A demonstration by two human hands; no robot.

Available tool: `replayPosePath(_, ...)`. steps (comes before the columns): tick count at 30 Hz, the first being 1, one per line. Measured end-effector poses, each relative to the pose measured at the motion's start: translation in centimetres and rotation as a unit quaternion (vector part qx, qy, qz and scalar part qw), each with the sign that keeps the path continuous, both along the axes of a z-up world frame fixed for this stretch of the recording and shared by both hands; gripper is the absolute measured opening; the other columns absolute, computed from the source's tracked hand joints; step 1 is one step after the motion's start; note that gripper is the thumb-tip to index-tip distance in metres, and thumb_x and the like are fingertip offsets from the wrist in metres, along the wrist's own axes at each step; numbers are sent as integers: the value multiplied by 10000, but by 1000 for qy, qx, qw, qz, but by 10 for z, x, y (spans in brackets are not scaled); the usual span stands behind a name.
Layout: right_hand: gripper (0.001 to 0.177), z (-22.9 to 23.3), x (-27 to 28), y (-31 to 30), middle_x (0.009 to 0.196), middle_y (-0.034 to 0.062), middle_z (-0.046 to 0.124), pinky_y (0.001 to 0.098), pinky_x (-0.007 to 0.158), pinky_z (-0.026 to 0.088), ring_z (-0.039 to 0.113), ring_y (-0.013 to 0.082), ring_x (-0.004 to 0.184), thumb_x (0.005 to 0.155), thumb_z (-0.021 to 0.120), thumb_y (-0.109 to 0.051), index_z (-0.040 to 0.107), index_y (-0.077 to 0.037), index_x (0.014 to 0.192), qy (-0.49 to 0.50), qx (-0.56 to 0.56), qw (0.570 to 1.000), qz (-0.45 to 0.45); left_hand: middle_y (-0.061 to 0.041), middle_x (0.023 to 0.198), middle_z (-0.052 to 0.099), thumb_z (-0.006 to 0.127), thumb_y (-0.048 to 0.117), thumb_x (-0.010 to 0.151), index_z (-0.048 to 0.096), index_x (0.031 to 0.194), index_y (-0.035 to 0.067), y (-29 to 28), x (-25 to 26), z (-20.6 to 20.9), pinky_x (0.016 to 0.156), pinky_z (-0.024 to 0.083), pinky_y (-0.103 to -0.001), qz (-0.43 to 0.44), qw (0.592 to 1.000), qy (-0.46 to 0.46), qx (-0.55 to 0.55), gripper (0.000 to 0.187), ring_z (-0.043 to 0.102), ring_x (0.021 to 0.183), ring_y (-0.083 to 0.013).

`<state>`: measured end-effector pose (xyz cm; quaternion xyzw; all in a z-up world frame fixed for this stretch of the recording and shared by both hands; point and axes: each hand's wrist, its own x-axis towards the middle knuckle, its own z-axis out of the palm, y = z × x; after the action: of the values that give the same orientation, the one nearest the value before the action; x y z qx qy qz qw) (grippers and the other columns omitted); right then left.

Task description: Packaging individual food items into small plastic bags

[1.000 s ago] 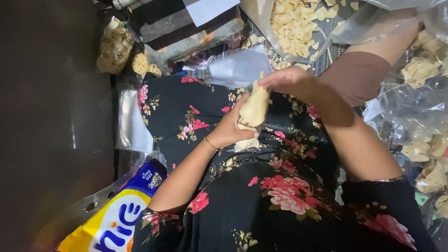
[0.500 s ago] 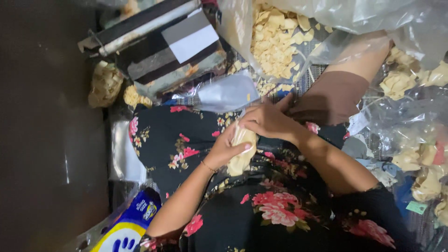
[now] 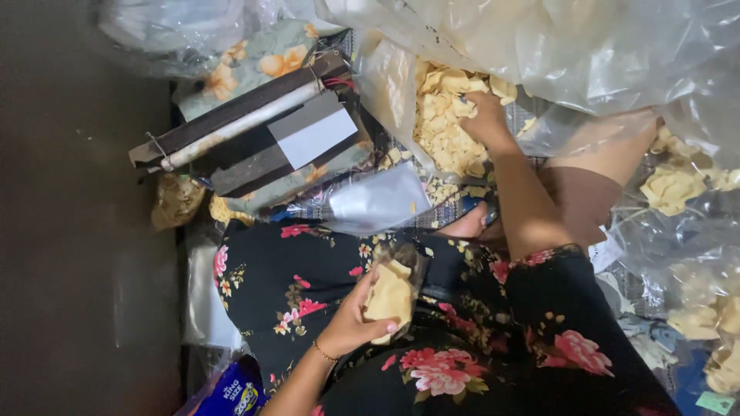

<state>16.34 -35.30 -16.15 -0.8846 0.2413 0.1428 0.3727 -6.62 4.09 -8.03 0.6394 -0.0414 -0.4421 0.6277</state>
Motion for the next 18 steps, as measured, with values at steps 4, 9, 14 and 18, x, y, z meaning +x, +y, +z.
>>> replayPosePath(4,617,47,12,42,1549,152,317,346,866,374,409,206,1080,920,670,-110,464,-171,1499,26,101,994,-37,-86,1569,400,863,272,788,223,1596,38,10,5,-13,1135,400,-356,39,999,-26,-8,1057,436,1400,-174)
replayPosePath(9,929,31,24,66,1666,166,-41,642,1219,186,65,420,1526,791,829,-405,353,-336,1585,42,45,998,-24,-59,1539,421,863,211,798,270,1585,42,7,16,-19,1120,405,-342,74,996,-7,-51,1000,465,1349,-150)
replayPosePath(14,496,-42,37,72,1585,302,110,566,818,568,334,601,1384,858,773,-197,648,-238,1336,-98,-96,989,-49,-47,1427,534,853,175,824,337,1545,57,-8,24,-7,1068,462,-325,72,992,-22,-105,895,527,1237,-130)
replayPosePath(18,207,-32,35,68,1595,303,122,515,870,548,458,538,1335,889,785,-118,688,-154,1069,-105,-76,991,-45,-69,1453,493,874,258,780,323,1544,14,2,19,-20,1124,390,-310,71,995,-58,-44,973,482,1311,-138)
